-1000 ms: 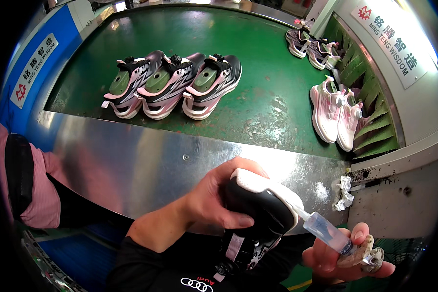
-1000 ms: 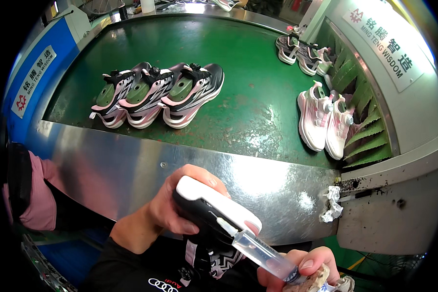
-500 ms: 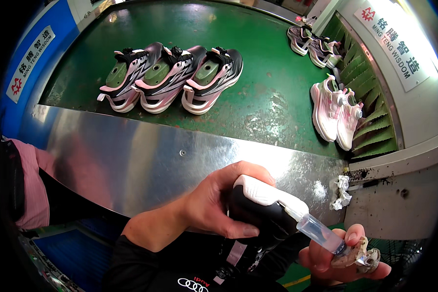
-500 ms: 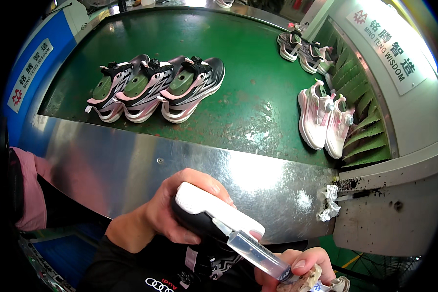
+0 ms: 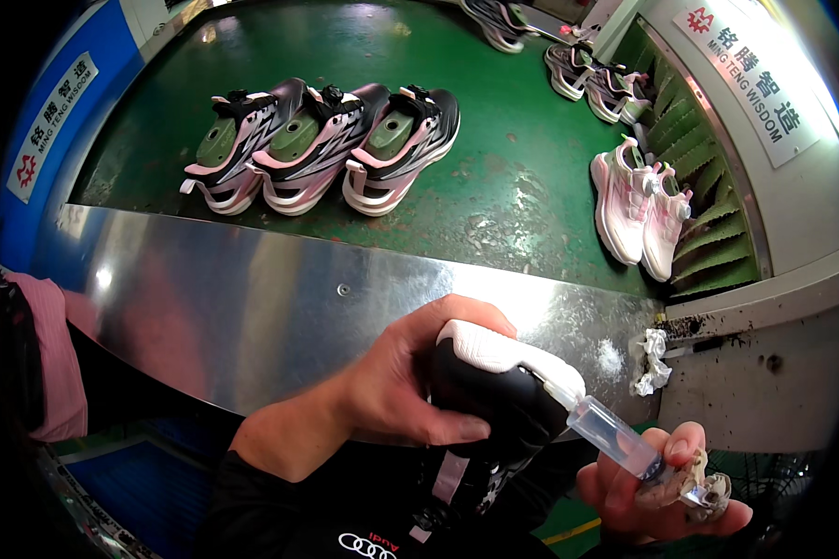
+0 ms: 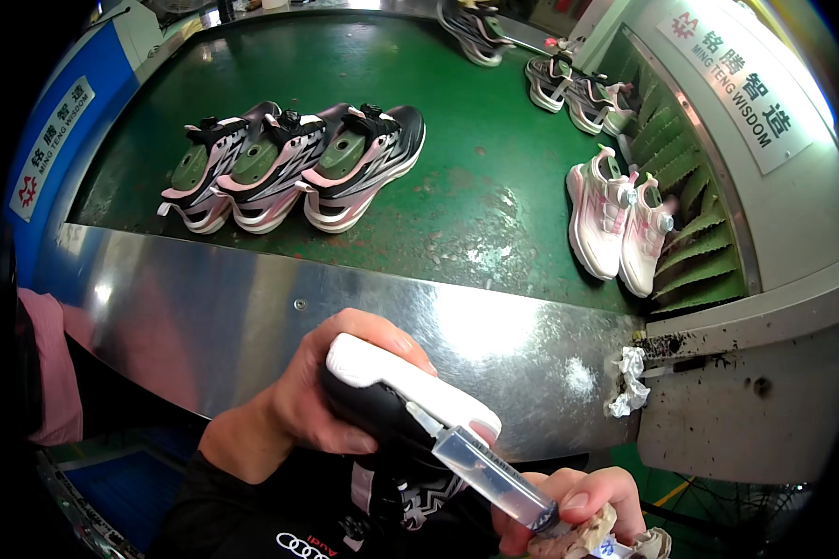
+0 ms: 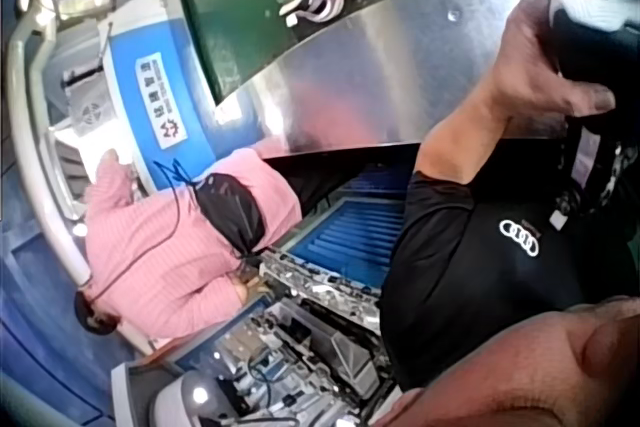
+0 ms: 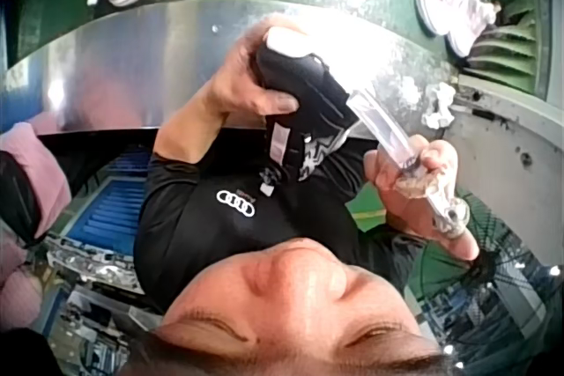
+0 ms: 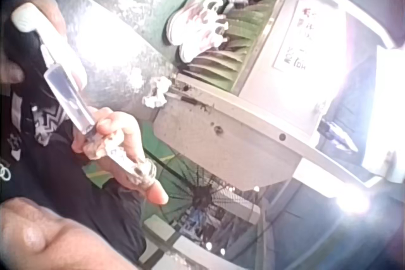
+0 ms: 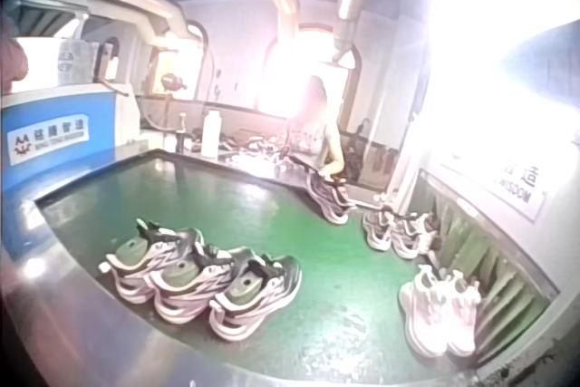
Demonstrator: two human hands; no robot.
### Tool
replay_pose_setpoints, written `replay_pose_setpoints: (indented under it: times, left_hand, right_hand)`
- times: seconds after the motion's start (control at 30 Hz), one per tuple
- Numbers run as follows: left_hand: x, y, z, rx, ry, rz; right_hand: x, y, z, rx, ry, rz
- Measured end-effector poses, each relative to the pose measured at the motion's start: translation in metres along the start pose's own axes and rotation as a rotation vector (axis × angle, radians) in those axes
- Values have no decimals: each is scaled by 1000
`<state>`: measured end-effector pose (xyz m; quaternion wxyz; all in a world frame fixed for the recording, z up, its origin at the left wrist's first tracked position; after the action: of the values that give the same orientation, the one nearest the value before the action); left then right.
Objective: The person takes shoes from a conveyor belt, applies adhesive along the sole seams using a syringe applicator, and places the shoes back onto the conveyor belt.
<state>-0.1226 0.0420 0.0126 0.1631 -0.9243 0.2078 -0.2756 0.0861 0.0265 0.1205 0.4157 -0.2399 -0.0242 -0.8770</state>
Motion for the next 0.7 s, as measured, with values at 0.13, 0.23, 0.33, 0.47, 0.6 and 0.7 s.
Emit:
replay_pose_setpoints:
  times: [0.13, 0.23, 0.33, 0.47, 0.6, 0.7]
  left_hand:
    - [1, -2, 1, -26, 126, -54]
    - [-1, -1, 1, -43, 146, -80]
    - [-6, -1, 5, -47, 128, -93]
    - [-11, 0, 8, -5, 47, -111]
    - [-22, 3, 12, -25, 14, -48]
    - [-22, -1, 12, -37, 94, -101]
  right_hand:
    - [-3, 2, -4, -38, -31, 3]
    - [-4, 6, -5, -38, -42, -11]
    - [-10, 10, -11, -62, -61, -7]
    - [-16, 15, -16, -87, -88, -5]
    - [-25, 21, -24, -104, -102, -42]
    - [-41, 31, -35, -135, -99, -57]
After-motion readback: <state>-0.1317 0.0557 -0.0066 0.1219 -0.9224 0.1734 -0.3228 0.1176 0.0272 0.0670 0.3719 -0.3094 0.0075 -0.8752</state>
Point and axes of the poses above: each hand's wrist, its own y-axis away from the middle knuckle, its own x-axis out of the palm, z = x × y, the point moved 3 cm from there along -y, towards the middle knuckle, and after that the axes turned 11 degrees about z, right-handed, at the moved point
